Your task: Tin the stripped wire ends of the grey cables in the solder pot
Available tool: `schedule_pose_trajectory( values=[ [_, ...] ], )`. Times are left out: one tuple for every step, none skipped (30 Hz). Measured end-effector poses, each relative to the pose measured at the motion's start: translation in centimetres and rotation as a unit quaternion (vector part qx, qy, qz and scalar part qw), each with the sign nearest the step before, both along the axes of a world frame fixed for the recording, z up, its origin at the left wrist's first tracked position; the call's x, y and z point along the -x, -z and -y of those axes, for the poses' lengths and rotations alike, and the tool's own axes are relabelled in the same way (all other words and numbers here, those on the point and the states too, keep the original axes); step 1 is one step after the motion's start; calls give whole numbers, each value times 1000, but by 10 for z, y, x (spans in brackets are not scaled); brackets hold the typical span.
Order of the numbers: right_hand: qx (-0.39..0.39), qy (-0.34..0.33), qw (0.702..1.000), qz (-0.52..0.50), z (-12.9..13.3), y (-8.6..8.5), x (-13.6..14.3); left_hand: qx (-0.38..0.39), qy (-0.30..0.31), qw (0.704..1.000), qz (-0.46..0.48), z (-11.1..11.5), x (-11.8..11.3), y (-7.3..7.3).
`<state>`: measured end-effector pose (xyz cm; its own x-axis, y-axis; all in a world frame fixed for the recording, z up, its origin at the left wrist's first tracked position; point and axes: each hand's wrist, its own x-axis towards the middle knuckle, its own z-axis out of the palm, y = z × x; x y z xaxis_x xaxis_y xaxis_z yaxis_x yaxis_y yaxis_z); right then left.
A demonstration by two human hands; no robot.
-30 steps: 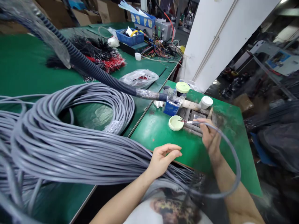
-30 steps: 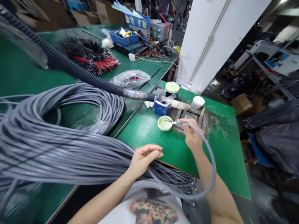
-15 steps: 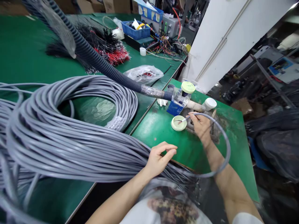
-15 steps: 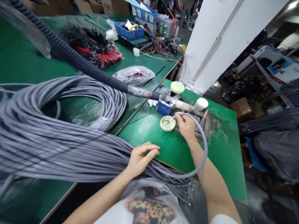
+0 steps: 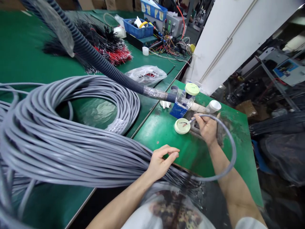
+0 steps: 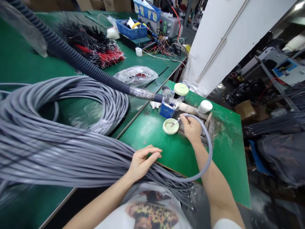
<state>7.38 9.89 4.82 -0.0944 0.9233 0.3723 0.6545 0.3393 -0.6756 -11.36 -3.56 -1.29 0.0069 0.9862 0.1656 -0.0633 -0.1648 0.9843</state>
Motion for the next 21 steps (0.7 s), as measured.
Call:
schedule_pose_trajectory(
  values=[
    [-9, 12, 1000, 0, 2, -6, -4, -2, -1, 1000, -1, 0, 1, 0],
    [-21, 27, 999, -1, 4, -11, -10, -4, -2, 1000, -2, 0, 1, 1],
    [-36, 44, 998, 0, 6, -16, -17, -8, -3, 1000, -3, 0, 2, 1],
    [-51, 61, 997, 5, 7, -21, -24, -13, -6, 1000, -4, 0, 2, 1],
    [-62, 79, 995, 13, 9, -24, -33, -18, -8, 1000, -5, 0, 2, 2],
    [-69, 98, 992, 26, 10, -26, -42, -21, -11, 1000, -5, 0, 2, 2],
    [-72, 117, 990, 40, 11, -26, -51, -24, -12, 1000, -6, 0, 2, 3],
    [-73, 135, 987, 54, 11, -26, -59, -26, -13, 1000, -6, 1, 1, 4],
    [-73, 151, 984, 64, 11, -24, -67, -27, -14, 1000, -6, 1, 1, 4],
    [-74, 163, 981, 71, 10, -22, -74, -27, -12, 1000, -6, 1, 0, 5],
    [-76, 173, 979, 77, 9, -20, -81, -27, -9, 1000, -6, 1, -1, 5],
    [-76, 181, 977, 83, 7, -16, -86, -28, -6, 1000, -6, 2, -2, 6],
    [-76, 187, 975, 88, 6, -13, -91, -29, -4, 1000, -5, 2, -2, 6],
    [-76, 192, 974, 94, 3, -9, -95, -30, -1, 1000, -7, 2, -3, 6],
    [-76, 197, 973, 98, 1, -6, -98, -30, 1, 1000, -10, 2, -3, 6],
    [-75, 202, 971, 102, -1, -2, -101, -31, -2, 999, -14, 2, -3, 6],
    [-74, 207, 970, 105, -4, 1, -103, -32, -5, 999, -18, 2, -3, 5],
    [-73, 211, 969, 108, -6, 4, -105, -32, -6, 999, -23, 2, -3, 5],
    [-71, 215, 968, 111, -8, 6, -106, -31, -7, 999, -25, 2, -2, 4],
    [-69, 216, 967, 114, -9, 8, -107, -30, -7, 999, -26, 2, -2, 4],
    [-67, 216, 967, 115, -10, 10, -108, -26, -5, 999, -26, 2, -2, 4]
  ],
)
